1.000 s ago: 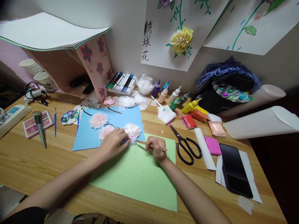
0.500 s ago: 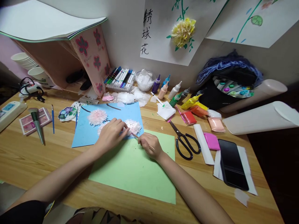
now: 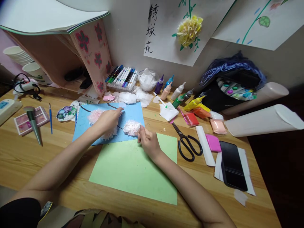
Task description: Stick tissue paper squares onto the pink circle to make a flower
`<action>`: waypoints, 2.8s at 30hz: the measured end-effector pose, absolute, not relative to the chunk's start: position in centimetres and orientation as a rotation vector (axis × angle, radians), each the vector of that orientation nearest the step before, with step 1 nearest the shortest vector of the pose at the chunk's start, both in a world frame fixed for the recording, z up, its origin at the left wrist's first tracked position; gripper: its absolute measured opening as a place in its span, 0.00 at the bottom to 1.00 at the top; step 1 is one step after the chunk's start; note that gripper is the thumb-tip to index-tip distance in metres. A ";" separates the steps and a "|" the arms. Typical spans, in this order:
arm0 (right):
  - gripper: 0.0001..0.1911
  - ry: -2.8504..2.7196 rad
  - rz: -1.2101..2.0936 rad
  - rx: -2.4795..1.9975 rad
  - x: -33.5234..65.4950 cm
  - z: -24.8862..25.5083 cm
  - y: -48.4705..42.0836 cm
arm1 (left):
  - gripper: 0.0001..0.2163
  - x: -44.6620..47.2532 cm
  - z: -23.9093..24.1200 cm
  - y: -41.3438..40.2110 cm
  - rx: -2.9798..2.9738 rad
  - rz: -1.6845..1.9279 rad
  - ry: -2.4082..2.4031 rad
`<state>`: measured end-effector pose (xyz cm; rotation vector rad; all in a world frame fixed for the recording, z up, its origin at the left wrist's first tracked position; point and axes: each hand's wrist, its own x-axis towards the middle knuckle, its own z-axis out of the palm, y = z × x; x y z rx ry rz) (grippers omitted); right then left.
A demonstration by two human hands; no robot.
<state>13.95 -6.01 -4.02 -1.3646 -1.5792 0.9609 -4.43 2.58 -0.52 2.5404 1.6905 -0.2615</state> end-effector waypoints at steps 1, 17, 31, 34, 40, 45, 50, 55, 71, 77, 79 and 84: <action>0.26 -1.525 0.991 -1.433 13.5 -3.4 -5.6 | 0.16 -4.4 -0.4 2.6 2.540 -0.277 1.681; 0.25 -1.527 1.134 -1.307 15.1 -1.9 -5.1 | 0.19 -4.3 0.1 2.5 2.556 -0.358 1.609; 0.24 -1.834 0.859 -1.135 16.4 -4.5 -7.1 | 0.21 -4.1 0.2 2.4 2.514 -0.328 1.614; 0.24 -1.843 0.856 -1.137 16.3 -4.7 -6.9 | 0.22 -4.2 0.1 2.4 2.523 -0.342 1.613; 0.25 -1.718 0.910 -1.195 15.8 -5.4 -6.8 | 0.21 -4.3 0.1 2.4 2.540 -0.325 1.605; 0.26 -1.567 0.939 -1.298 14.8 -4.6 -6.2 | 0.22 -4.3 0.0 2.4 2.530 -0.339 1.609; 0.28 -1.573 0.985 -1.399 13.6 -2.5 -4.2 | 0.19 -4.2 0.0 2.4 2.535 -0.323 1.605; 0.30 -1.743 1.068 -1.505 12.0 -0.7 -1.0 | 0.20 -4.2 0.1 2.4 2.545 -0.353 1.610; 0.26 -1.191 1.189 -1.185 17.9 -3.2 -5.4 | 0.20 -4.8 0.4 2.5 2.491 -0.327 1.593; 0.25 -0.860 1.261 -1.144 18.4 -6.3 -5.4 | 0.10 -5.3 0.6 5.2 2.530 -0.020 1.697; 0.25 -0.810 1.276 -1.134 18.3 -6.5 -5.3 | 0.10 -4.8 0.5 6.5 2.616 0.121 1.714; 0.26 -0.791 1.275 -1.132 18.2 -6.5 -5.2 | 0.12 -3.0 -0.1 9.1 2.808 0.149 1.641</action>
